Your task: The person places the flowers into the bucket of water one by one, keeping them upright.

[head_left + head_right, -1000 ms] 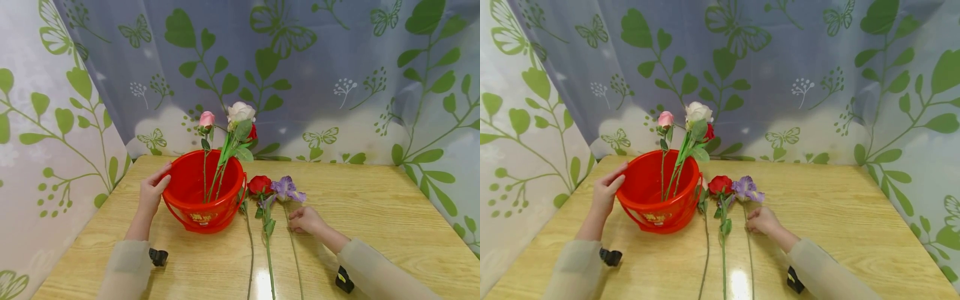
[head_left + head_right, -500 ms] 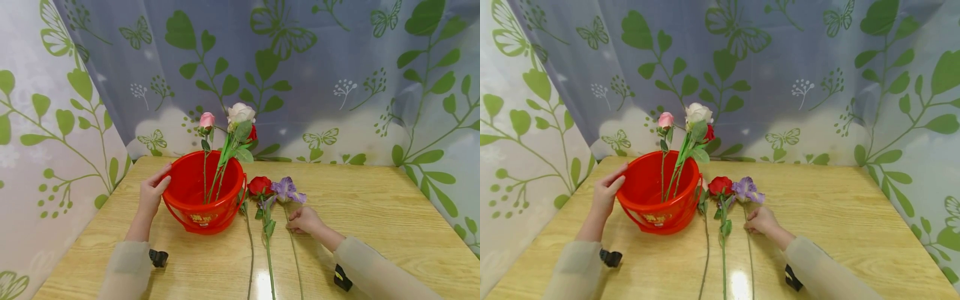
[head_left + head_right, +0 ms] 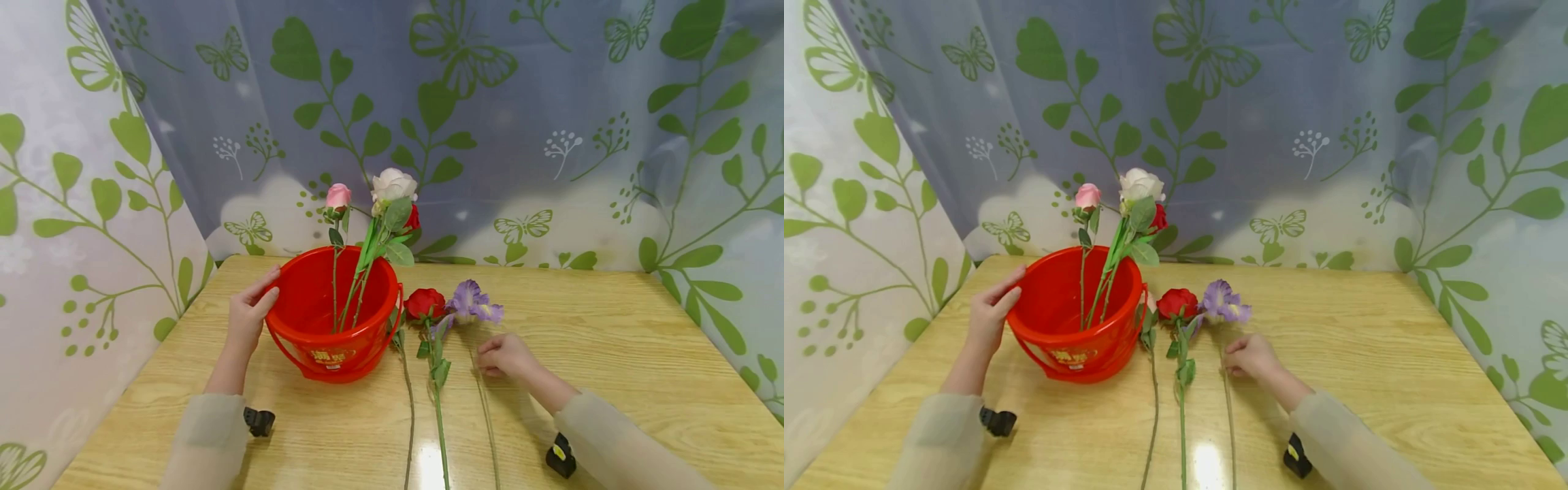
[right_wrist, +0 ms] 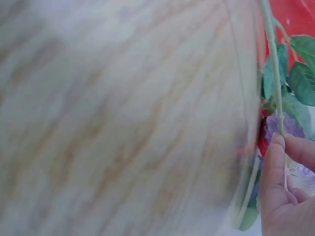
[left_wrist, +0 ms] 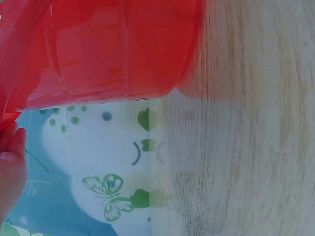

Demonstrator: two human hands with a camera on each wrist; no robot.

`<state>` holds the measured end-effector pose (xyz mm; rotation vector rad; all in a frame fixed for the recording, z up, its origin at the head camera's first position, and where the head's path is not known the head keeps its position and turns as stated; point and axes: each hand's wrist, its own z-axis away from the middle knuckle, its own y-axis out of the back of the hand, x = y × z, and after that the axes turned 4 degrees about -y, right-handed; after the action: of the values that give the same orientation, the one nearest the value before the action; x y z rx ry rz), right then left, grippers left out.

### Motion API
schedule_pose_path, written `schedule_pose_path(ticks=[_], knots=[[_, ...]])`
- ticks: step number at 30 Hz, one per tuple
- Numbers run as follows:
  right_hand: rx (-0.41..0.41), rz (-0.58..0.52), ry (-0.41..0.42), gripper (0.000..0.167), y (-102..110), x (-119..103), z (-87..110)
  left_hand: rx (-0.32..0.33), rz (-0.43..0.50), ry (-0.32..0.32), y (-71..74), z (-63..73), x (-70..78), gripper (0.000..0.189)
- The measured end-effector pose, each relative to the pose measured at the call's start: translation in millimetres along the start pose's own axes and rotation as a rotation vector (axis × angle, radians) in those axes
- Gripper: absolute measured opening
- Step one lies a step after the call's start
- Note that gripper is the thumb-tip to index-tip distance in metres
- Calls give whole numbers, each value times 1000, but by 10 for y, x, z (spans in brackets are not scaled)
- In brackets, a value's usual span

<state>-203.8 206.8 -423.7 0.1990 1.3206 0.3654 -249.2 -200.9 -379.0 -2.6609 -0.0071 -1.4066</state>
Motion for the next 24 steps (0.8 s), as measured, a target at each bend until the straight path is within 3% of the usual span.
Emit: schedule_pose_path(ticks=[10,17,24], knots=[[-10,-86,5,29,153,-108,113,-1,0,8,12,4,-12,32],[-34,-152,68,31,303,-104,89,-2,3,11,10,-4,-3,32],[-1,-117,25,33,303,-371,233,-1,-5,8,8,-2,-7,32]])
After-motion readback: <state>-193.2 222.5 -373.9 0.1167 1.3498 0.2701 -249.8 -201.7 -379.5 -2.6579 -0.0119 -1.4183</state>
